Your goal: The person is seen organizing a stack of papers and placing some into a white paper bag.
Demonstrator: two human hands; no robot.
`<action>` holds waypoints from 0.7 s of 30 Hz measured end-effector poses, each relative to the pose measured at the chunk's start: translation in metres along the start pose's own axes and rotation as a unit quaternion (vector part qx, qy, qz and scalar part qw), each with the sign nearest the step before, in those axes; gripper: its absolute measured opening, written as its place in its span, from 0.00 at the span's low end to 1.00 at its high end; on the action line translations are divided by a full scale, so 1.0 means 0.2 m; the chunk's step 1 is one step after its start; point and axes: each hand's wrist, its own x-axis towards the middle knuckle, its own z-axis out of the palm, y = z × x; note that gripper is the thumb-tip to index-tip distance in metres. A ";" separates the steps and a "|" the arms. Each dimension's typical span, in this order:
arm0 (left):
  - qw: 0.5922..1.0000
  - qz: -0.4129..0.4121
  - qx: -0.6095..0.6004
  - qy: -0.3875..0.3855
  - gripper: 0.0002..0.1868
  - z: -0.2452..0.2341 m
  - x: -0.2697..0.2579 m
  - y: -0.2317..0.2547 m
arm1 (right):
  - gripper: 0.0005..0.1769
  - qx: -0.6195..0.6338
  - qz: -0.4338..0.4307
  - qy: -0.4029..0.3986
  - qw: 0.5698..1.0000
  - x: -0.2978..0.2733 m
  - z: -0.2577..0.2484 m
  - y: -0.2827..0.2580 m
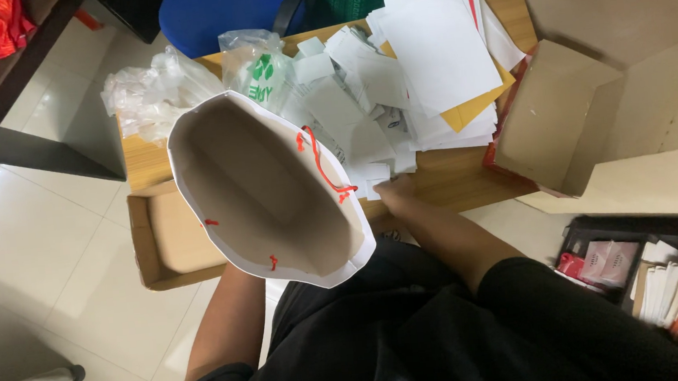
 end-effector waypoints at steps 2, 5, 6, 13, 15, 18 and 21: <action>1.000 0.002 -0.010 -0.003 0.33 0.04 0.00 0.01 | 0.24 0.020 -0.013 -0.002 1.000 -0.02 0.00 0.00; 1.000 -0.005 -0.028 0.004 0.33 0.06 0.00 0.02 | 0.22 0.023 -0.050 -0.004 0.998 -0.04 0.00 0.02; 0.999 -0.012 -0.035 0.014 0.32 0.06 0.00 0.02 | 0.21 0.006 -0.076 -0.006 0.997 -0.04 0.00 0.03; 1.000 -0.002 0.000 0.022 0.31 0.01 0.04 0.01 | 0.24 0.060 -0.227 -0.090 0.968 -0.24 -0.25 -0.30; 0.999 0.021 0.026 0.010 0.31 0.04 0.05 0.00 | 0.20 0.062 -0.313 -0.086 0.944 -0.30 -0.41 -0.53; 1.000 -0.005 0.008 0.009 0.31 0.06 0.08 -0.01 | 0.21 0.156 -0.433 -0.111 0.881 -0.34 -0.69 -0.85; 0.999 -0.042 -0.013 0.012 0.32 -0.02 0.15 -0.07 | 0.25 0.252 -0.463 -0.134 0.839 -0.56 -0.99 -1.18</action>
